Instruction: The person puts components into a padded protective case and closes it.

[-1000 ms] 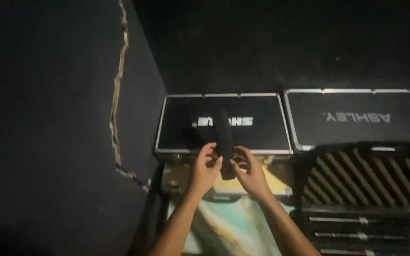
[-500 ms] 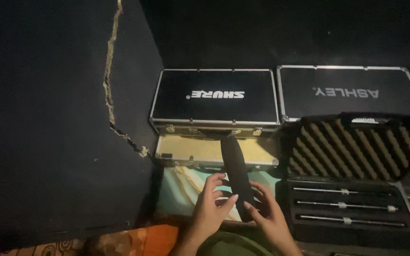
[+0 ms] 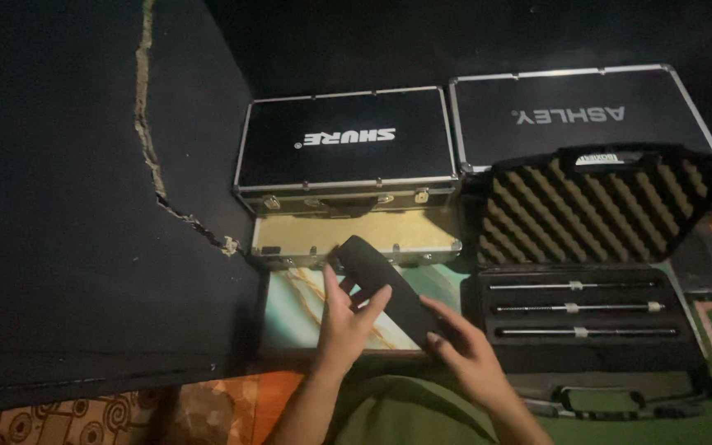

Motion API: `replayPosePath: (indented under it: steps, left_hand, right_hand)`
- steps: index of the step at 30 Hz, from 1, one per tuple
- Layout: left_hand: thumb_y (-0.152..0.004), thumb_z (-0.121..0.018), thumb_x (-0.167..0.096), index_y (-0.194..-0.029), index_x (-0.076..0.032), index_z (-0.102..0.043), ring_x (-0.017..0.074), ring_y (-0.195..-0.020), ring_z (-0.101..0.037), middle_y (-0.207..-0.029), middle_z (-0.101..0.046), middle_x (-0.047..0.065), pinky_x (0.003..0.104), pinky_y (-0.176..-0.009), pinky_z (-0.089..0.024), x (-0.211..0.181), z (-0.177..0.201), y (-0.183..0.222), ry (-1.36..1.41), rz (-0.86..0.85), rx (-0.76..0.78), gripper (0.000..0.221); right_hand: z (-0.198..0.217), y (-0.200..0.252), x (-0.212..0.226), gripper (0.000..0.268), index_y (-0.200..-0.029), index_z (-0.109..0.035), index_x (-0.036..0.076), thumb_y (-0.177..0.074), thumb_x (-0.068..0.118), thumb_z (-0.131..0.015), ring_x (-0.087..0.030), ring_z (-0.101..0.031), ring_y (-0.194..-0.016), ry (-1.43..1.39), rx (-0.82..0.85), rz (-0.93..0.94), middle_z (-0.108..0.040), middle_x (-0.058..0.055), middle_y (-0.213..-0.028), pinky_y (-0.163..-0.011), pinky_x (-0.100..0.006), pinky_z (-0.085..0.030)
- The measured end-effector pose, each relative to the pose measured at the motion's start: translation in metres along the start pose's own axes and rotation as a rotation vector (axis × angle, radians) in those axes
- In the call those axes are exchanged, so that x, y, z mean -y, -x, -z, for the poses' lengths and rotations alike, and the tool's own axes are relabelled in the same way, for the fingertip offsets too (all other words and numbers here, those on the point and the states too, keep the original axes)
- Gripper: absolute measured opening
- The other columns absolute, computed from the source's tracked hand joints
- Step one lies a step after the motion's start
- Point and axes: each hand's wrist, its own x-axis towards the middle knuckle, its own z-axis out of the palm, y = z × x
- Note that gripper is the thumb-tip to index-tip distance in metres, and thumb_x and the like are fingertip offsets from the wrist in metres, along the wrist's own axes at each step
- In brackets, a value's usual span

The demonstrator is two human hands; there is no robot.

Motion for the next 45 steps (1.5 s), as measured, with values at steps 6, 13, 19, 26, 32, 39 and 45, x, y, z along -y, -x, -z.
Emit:
replayPosePath:
  steps: [6, 13, 19, 26, 32, 39, 45]
  left_hand:
    - [-0.093, -0.069, -0.009, -0.145, -0.007, -0.044, 0.0166, -0.107, -0.065, -0.123, -0.061, 0.012, 0.030, -0.091, -0.055, -0.009, 0.000, 0.005, 0.026, -0.065, -0.065, 0.058]
    - [-0.094, -0.069, -0.014, -0.122, -0.002, -0.061, 0.0144, -0.102, -0.068, -0.120, -0.067, 0.008, 0.028, -0.087, -0.055, 0.006, 0.019, 0.015, -0.142, 0.011, -0.133, 0.032]
    - [-0.095, -0.076, -0.009, -0.110, 0.003, -0.060, 0.0142, -0.096, -0.062, -0.104, -0.064, 0.010, 0.028, -0.084, -0.051, 0.029, 0.038, 0.023, -0.211, -0.060, -0.176, 0.025]
    - [-0.092, -0.072, -0.013, -0.112, 0.000, -0.068, 0.0140, -0.088, -0.070, -0.102, -0.074, 0.009, 0.028, -0.079, -0.057, 0.005, 0.045, 0.010, -0.220, 0.149, -0.035, 0.023]
    - [-0.088, -0.072, -0.005, -0.127, -0.002, -0.056, 0.0138, -0.095, -0.069, -0.113, -0.071, 0.010, 0.028, -0.081, -0.057, -0.004, 0.051, -0.006, -0.143, 0.129, 0.148, 0.042]
    - [-0.095, -0.067, 0.002, -0.128, 0.006, -0.062, 0.0152, -0.103, -0.068, -0.118, -0.068, 0.013, 0.027, -0.090, -0.055, 0.001, 0.053, -0.012, -0.082, 0.208, 0.455, 0.035]
    - [-0.094, -0.067, 0.002, -0.128, 0.006, -0.059, 0.0162, -0.101, -0.069, -0.113, -0.070, 0.013, 0.028, -0.090, -0.055, 0.020, 0.026, -0.008, -0.063, 0.323, 0.681, 0.035]
  right_hand:
    - [0.018, 0.000, -0.011, 0.044, -0.129, -0.056, 0.007, -0.087, 0.000, -0.067, -0.016, -0.063, -0.090, -0.334, -0.253, -0.094, -0.064, -0.007, -0.122, -0.072, -0.034, -0.056]
    - [0.048, 0.009, -0.046, 0.024, -0.114, -0.051, 0.005, -0.101, 0.000, -0.070, -0.017, -0.044, -0.080, -0.465, -0.571, -0.028, -0.045, -0.008, -0.095, -0.063, -0.031, -0.038]
    - [0.033, 0.021, -0.008, 0.026, -0.118, -0.057, 0.006, -0.094, 0.004, -0.065, -0.011, -0.062, -0.100, -0.349, -0.564, -0.029, -0.064, -0.002, -0.112, -0.084, -0.032, -0.057]
    - [0.010, 0.038, 0.006, 0.030, -0.122, -0.059, 0.005, -0.093, 0.003, -0.067, -0.016, -0.066, -0.096, -0.221, -0.690, -0.104, -0.069, -0.007, -0.108, -0.083, -0.032, -0.054]
    - [-0.015, 0.055, -0.002, 0.032, -0.123, -0.058, 0.004, -0.094, 0.003, -0.068, -0.014, -0.062, -0.106, -0.242, -0.838, 0.027, -0.065, -0.005, -0.116, -0.090, -0.030, -0.052]
    - [-0.048, 0.091, 0.001, 0.035, -0.126, -0.054, 0.003, -0.094, 0.004, -0.069, -0.018, -0.060, -0.119, -0.254, -0.979, 0.100, -0.061, -0.009, -0.128, -0.102, -0.033, -0.050]
    - [-0.058, 0.137, -0.003, 0.040, -0.126, -0.050, 0.003, -0.091, 0.005, -0.068, -0.020, -0.064, -0.116, -0.266, -1.224, -0.046, -0.060, -0.012, -0.131, -0.098, -0.033, -0.054]
